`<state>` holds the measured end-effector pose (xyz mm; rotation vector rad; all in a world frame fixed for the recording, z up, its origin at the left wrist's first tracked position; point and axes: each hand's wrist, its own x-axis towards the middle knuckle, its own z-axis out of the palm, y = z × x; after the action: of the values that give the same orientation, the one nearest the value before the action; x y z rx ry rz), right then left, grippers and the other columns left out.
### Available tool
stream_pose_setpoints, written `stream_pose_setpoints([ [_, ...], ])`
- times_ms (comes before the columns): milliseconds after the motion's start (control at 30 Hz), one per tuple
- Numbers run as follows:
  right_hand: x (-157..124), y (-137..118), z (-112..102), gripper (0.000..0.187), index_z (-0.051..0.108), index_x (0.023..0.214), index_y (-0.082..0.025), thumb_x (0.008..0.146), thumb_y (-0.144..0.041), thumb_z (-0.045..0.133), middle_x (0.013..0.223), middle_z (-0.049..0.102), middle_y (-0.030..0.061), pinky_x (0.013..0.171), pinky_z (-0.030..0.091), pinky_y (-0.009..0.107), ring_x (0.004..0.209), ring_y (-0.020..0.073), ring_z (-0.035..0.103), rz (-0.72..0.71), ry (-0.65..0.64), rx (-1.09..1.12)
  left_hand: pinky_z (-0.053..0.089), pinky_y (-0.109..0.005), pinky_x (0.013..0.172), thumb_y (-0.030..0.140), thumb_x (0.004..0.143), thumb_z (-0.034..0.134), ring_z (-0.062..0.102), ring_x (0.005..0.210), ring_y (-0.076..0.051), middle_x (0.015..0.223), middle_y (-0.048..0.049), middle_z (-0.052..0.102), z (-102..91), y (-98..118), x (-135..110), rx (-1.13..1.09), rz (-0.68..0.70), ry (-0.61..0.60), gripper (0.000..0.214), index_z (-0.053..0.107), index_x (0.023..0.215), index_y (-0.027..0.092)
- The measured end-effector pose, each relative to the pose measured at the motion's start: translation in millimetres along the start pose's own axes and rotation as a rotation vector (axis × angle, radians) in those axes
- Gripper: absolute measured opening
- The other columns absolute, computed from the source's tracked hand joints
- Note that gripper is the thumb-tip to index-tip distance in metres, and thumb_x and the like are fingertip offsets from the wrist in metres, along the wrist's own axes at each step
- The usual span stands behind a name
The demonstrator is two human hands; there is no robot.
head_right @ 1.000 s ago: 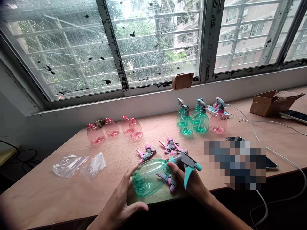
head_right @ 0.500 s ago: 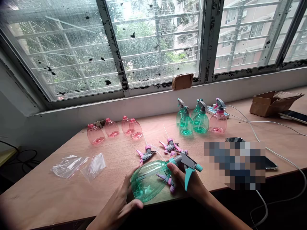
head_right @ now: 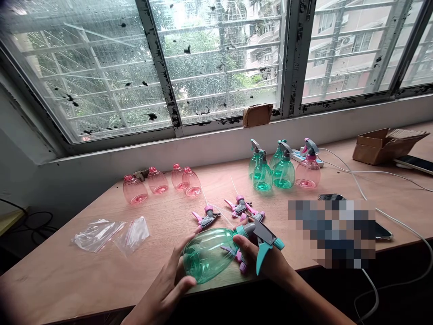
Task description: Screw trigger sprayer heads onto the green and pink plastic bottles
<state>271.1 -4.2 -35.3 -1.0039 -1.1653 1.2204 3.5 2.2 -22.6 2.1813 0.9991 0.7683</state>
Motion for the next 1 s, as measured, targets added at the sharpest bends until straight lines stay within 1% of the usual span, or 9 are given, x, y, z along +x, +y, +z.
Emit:
stream_pose_setpoints([
  [100,0,-3,0,0.064,0.052,0.056,-0.021,0.071,-0.080,0.073,0.046,0.052,-0.0033,0.042,0.051,0.030,0.039,0.0147,0.055,0.003,-0.001,-0.002,0.037,-0.052,0.122,0.041,0.081,0.085,0.042,0.147,-0.036,0.162,-0.0106,0.041,1.9,2,3,0.035,-0.015,-0.027,0.102,0.019,0.158,0.037],
  [200,0,-6,1,0.067,0.050,0.052,-0.021,0.071,-0.083,0.070,0.045,0.051,-0.0026,0.042,0.050,0.030,0.039,0.0157,0.056,-0.004,-0.005,-0.030,0.034,-0.052,0.123,0.035,0.079,0.087,0.039,0.148,-0.036,0.160,-0.0120,0.041,2.3,4,5,0.041,-0.031,-0.013,0.102,0.023,0.158,0.035],
  [333,0,-10,2,0.067,0.051,0.053,-0.022,0.072,-0.083,0.069,0.045,0.051,-0.0023,0.042,0.049,0.030,0.040,0.0155,0.054,-0.029,-0.003,-0.046,0.032,-0.057,0.123,0.044,0.073,0.090,0.036,0.149,-0.041,0.157,-0.0137,0.041,0.3,4,5,0.050,-0.069,0.004,0.099,0.036,0.155,0.031],
  [500,-2,-10,1,0.061,0.051,0.056,-0.022,0.077,-0.077,0.070,0.046,0.051,-0.0030,0.042,0.049,0.030,0.040,0.0162,0.056,-0.031,-0.006,-0.012,0.037,-0.053,0.121,0.052,0.087,0.076,0.045,0.145,-0.037,0.162,-0.0130,0.041,-0.7,3,2,-0.093,-0.093,-0.014,0.092,0.022,0.159,0.033],
  [633,-2,-8,0,0.058,0.050,0.058,-0.022,0.083,-0.070,0.070,0.047,0.052,-0.0030,0.044,0.049,0.028,0.042,0.0154,0.058,-0.048,-0.025,-0.001,0.040,-0.051,0.119,0.058,0.096,0.061,0.048,0.143,-0.035,0.155,-0.0091,0.052,-2.7,5,1,-0.146,-0.115,-0.045,0.069,0.032,0.154,0.035],
  [700,-2,-7,0,0.057,0.050,0.059,-0.022,0.084,-0.069,0.070,0.048,0.051,-0.0033,0.045,0.049,0.028,0.042,0.0153,0.057,-0.048,-0.017,0.006,0.041,-0.051,0.118,0.060,0.097,0.057,0.049,0.143,-0.035,0.154,-0.0091,0.053,-4.0,7,2,-0.142,-0.115,-0.049,0.067,0.033,0.154,0.035],
  [767,-2,-7,0,0.056,0.050,0.060,-0.022,0.084,-0.068,0.070,0.048,0.051,-0.0034,0.044,0.049,0.028,0.041,0.0155,0.057,-0.054,-0.008,0.002,0.037,-0.052,0.121,0.060,0.092,0.065,0.044,0.146,-0.037,0.158,-0.0099,0.048,-4.8,10,4,-0.101,-0.092,-0.052,0.076,0.034,0.156,0.034],
  [900,-2,-6,-1,0.055,0.051,0.061,-0.022,0.085,-0.067,0.069,0.050,0.053,-0.0028,0.044,0.050,0.029,0.041,0.0166,0.059,-0.070,-0.018,-0.012,0.027,-0.055,0.126,0.051,0.070,0.091,0.032,0.152,-0.039,0.163,-0.0118,0.039,-3.0,13,6,0.006,-0.072,-0.063,0.106,0.034,0.157,0.032],
  [1000,-2,-5,-1,0.053,0.051,0.063,-0.021,0.086,-0.066,0.070,0.050,0.053,-0.0033,0.045,0.050,0.029,0.042,0.0163,0.059,-0.060,-0.025,0.008,0.025,-0.058,0.126,0.047,0.071,0.091,0.024,0.155,-0.041,0.165,-0.0139,0.033,-0.3,11,5,0.018,-0.120,-0.006,0.110,0.027,0.160,0.031],
])
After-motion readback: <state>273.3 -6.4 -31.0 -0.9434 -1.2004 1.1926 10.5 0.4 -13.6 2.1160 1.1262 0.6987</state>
